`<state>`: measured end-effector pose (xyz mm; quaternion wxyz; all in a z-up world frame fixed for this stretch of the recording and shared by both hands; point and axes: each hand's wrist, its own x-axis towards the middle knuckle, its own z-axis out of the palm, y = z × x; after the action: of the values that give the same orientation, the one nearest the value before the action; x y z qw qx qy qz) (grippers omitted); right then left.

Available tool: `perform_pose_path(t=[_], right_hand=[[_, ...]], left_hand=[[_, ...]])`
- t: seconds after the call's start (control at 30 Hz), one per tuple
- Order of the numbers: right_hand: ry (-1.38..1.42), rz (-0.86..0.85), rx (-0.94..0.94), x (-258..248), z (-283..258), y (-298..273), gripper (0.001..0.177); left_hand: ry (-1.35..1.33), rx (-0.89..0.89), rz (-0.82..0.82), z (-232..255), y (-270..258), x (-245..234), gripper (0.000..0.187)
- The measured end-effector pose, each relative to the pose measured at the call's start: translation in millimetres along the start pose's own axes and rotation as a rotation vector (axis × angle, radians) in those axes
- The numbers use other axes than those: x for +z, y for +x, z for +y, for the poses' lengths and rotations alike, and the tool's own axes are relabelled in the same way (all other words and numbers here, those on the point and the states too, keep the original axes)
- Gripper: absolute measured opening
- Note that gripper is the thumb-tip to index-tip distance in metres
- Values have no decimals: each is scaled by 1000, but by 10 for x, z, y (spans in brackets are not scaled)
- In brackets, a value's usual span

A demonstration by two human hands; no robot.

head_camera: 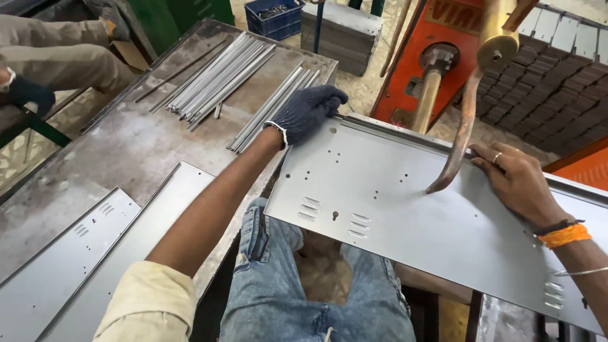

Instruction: Spot welding metal strips onto a metal panel at an industrial workstation.

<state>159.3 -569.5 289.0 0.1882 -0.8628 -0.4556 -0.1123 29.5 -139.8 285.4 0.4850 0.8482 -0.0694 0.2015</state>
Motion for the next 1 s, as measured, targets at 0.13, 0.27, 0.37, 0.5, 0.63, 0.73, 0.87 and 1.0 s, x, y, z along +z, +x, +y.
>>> perform_pose_path(t=[0.13, 0.27, 0.37, 0.5, 0.63, 0.73, 0.87, 1.0], right_hand=[[19, -32, -14, 13, -39, 19, 40], [13, -56, -14, 44, -25, 46, 46], [23, -81, 2, 46, -35, 60, 51], [22, -103, -2, 14, -23, 56, 56], [13, -84, -56, 34, 3, 52, 54], [9, -75, -68, 37, 6, 51, 53], [16, -84, -46, 11, -50, 51, 54], [31, -126, 56, -30, -175, 75, 55]], left_hand=[[-26, -43, -4, -29, 19, 28, 24], [-21, -54, -60, -60, 16, 23, 24], [27, 7, -112, -23, -12, -21, 23], [123, 44, -153, 23, 20, -8, 25], [207, 9, -165, 31, 36, 5, 26], [214, 5, -158, -20, 40, 19, 26], [317, 51, -140, -44, 36, 19, 25], [516, 93, -165, 256, 49, -29, 29]])
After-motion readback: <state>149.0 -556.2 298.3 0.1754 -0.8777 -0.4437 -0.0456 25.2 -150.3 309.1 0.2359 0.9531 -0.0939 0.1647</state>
